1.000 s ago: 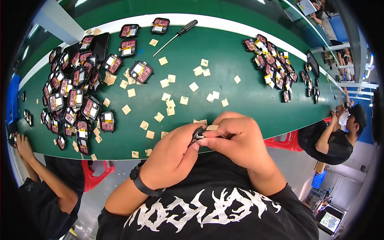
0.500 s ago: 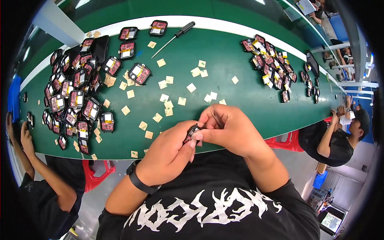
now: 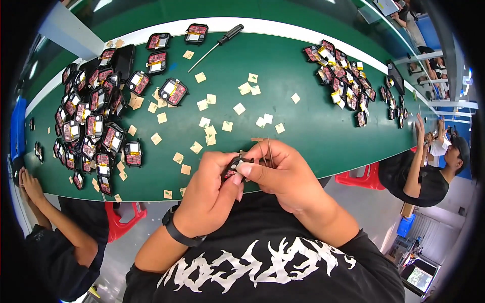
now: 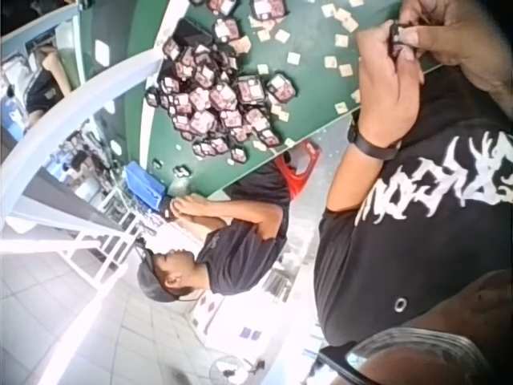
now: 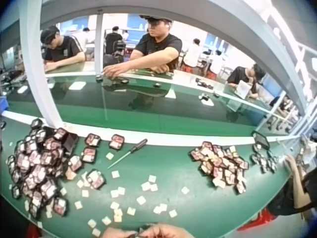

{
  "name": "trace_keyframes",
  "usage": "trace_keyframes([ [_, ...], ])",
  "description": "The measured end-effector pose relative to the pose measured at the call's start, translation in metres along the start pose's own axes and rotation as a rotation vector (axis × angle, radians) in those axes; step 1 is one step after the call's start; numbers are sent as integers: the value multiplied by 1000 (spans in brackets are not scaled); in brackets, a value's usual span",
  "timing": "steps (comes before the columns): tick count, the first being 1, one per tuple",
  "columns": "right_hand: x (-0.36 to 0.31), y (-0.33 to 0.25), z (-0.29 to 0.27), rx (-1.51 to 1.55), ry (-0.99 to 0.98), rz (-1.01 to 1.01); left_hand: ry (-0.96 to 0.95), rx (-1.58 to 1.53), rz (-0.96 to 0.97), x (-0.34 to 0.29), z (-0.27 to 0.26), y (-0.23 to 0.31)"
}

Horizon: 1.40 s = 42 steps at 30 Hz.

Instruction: Assembling small electronic components on a factory assembly line.

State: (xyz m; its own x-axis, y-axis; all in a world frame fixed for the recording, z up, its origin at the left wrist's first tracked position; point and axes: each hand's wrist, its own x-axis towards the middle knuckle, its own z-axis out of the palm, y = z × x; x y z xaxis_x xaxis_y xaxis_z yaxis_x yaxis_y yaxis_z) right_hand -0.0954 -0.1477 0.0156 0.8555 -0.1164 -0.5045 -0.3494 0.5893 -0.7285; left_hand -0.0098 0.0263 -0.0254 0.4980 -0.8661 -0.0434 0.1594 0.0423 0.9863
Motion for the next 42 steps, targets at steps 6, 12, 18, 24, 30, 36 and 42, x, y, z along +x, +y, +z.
trace_keyframes([
  [6,0,1,0,32,-27,-7,77,-23,30,-2,3,-3],
  [12,4,-1,-10,-49,56,102,216,-76,-54,1,10,2],
  [18,0,-6,-12,-73,17,117,173,-44,-117,3,5,8],
  [24,-2,-4,-14,-116,4,68,145,-84,-204,6,5,14],
  [30,-11,9,-11,-227,192,-186,137,-185,-320,10,-1,23],
  [36,-22,7,-18,-585,127,-495,141,-212,-353,13,-3,26],
  [42,-26,3,-18,-975,97,-572,155,-296,-354,12,-4,25],
])
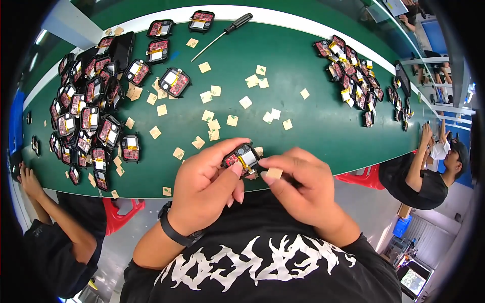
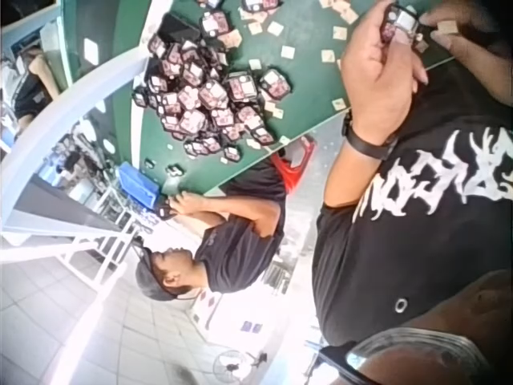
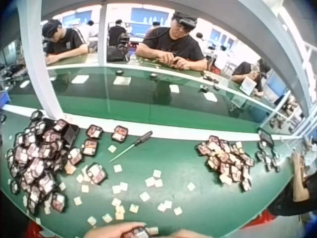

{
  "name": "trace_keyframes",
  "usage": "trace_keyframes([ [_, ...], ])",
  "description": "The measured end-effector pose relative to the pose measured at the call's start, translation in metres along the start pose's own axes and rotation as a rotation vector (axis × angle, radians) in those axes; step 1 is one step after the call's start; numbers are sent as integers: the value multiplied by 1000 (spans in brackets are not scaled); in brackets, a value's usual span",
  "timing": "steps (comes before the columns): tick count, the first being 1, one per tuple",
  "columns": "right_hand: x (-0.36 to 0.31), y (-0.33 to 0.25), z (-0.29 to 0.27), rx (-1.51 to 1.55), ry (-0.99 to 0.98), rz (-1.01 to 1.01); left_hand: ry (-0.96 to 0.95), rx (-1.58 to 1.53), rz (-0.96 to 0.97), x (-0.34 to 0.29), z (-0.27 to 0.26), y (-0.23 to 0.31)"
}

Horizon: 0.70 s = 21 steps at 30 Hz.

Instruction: Assembling small electronic components on a factory assembly line.

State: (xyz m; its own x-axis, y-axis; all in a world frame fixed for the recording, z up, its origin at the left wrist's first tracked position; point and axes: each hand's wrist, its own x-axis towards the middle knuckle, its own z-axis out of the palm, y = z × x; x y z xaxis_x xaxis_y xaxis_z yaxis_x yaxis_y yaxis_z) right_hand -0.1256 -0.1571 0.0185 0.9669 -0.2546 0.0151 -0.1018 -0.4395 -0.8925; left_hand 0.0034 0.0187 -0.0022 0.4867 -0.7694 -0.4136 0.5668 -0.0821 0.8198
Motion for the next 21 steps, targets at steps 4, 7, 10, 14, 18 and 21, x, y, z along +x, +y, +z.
trace_keyframes([
  [4,-5,-5,17,10,46,5,20,101,45,0,5,-5],
  [7,-8,-4,28,45,67,62,67,159,112,-1,8,-11],
  [10,-11,-1,34,174,47,113,101,377,260,-2,8,-16],
  [14,-11,3,37,377,3,179,118,383,289,-2,8,-14],
  [18,-12,10,42,427,17,141,99,300,232,-2,5,-14],
  [21,-10,9,41,434,-12,129,95,278,227,-2,4,-14],
])
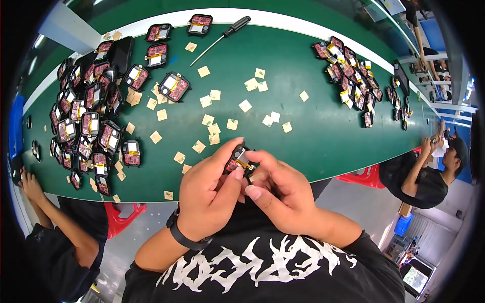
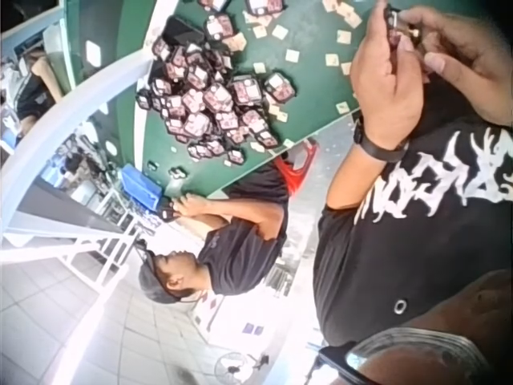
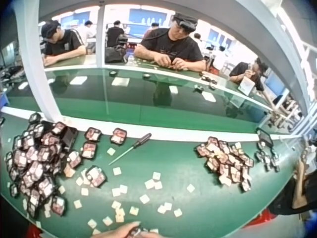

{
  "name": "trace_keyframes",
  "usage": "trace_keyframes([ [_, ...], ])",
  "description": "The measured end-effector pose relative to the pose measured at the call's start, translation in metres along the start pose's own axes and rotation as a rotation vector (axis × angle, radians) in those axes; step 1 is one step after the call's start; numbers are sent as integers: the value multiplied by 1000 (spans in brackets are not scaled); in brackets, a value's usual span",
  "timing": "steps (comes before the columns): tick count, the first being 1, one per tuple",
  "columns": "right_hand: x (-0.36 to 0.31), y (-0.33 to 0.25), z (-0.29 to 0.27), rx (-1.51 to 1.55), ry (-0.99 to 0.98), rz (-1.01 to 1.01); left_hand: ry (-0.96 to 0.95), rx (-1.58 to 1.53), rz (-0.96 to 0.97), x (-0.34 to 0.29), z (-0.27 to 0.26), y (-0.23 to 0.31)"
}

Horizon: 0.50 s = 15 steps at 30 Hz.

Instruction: Assembling small electronic components on a factory assembly line.

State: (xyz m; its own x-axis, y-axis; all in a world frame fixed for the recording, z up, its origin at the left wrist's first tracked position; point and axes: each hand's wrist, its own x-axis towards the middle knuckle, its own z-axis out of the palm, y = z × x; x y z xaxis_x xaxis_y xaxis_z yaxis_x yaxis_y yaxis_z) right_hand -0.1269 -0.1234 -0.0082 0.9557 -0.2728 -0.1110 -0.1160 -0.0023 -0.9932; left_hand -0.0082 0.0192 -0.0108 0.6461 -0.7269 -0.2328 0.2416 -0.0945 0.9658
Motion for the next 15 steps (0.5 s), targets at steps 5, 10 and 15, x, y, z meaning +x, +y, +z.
trace_keyframes([
  [5,1,0,2,49,-7,-32,-2,0,1,-1,-1,1],
  [10,4,0,-2,-63,-49,-64,13,-14,-6,-1,0,-1],
  [15,6,-15,-2,-237,-40,-60,-16,45,39,1,-4,-3],
])
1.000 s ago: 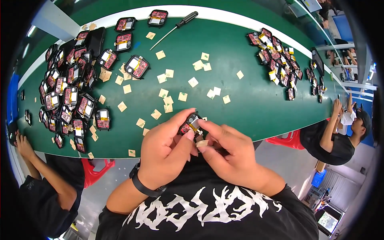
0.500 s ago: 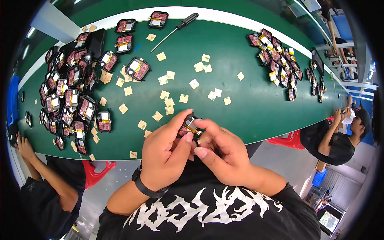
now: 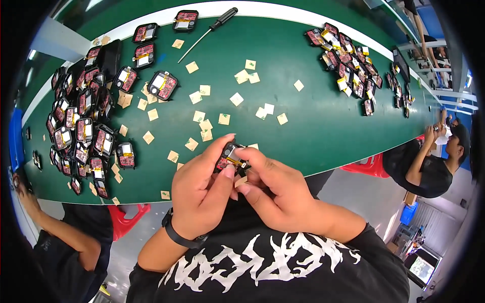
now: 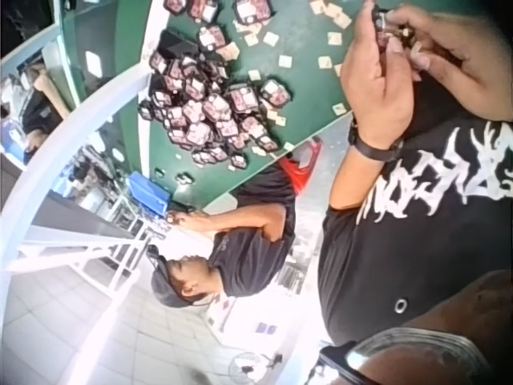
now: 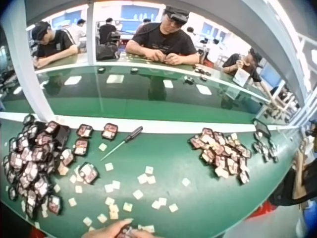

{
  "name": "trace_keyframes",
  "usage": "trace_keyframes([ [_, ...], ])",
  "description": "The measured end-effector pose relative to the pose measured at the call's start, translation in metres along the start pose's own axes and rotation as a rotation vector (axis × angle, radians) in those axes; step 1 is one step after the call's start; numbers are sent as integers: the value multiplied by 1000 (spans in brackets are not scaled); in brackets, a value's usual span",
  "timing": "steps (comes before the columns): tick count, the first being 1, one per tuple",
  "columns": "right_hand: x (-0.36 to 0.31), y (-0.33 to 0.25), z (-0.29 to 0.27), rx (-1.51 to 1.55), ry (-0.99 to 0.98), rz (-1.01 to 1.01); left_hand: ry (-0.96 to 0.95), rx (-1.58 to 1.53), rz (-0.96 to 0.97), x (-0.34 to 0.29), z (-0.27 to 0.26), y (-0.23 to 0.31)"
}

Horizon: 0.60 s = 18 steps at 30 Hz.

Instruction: Assembling small electronic components on a factory assembly line.

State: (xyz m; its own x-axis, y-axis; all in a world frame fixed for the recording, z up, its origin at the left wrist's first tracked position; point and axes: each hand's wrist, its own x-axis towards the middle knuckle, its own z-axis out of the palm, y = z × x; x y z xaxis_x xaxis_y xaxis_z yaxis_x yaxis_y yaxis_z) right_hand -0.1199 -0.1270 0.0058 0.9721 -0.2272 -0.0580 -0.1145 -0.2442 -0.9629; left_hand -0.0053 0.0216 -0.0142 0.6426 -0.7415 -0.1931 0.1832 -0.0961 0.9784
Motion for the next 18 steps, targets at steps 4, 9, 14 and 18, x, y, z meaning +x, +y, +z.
trace_keyframes([
  [4,0,-2,-4,-38,-29,-22,-22,-5,16,-1,-1,-3],
  [9,1,-1,-22,56,-66,-28,39,-330,-148,-1,4,8],
  [14,-9,14,-38,220,205,83,-12,-392,-139,-1,0,6],
  [18,-13,8,-45,296,287,178,-39,-329,-90,-1,-1,5],
])
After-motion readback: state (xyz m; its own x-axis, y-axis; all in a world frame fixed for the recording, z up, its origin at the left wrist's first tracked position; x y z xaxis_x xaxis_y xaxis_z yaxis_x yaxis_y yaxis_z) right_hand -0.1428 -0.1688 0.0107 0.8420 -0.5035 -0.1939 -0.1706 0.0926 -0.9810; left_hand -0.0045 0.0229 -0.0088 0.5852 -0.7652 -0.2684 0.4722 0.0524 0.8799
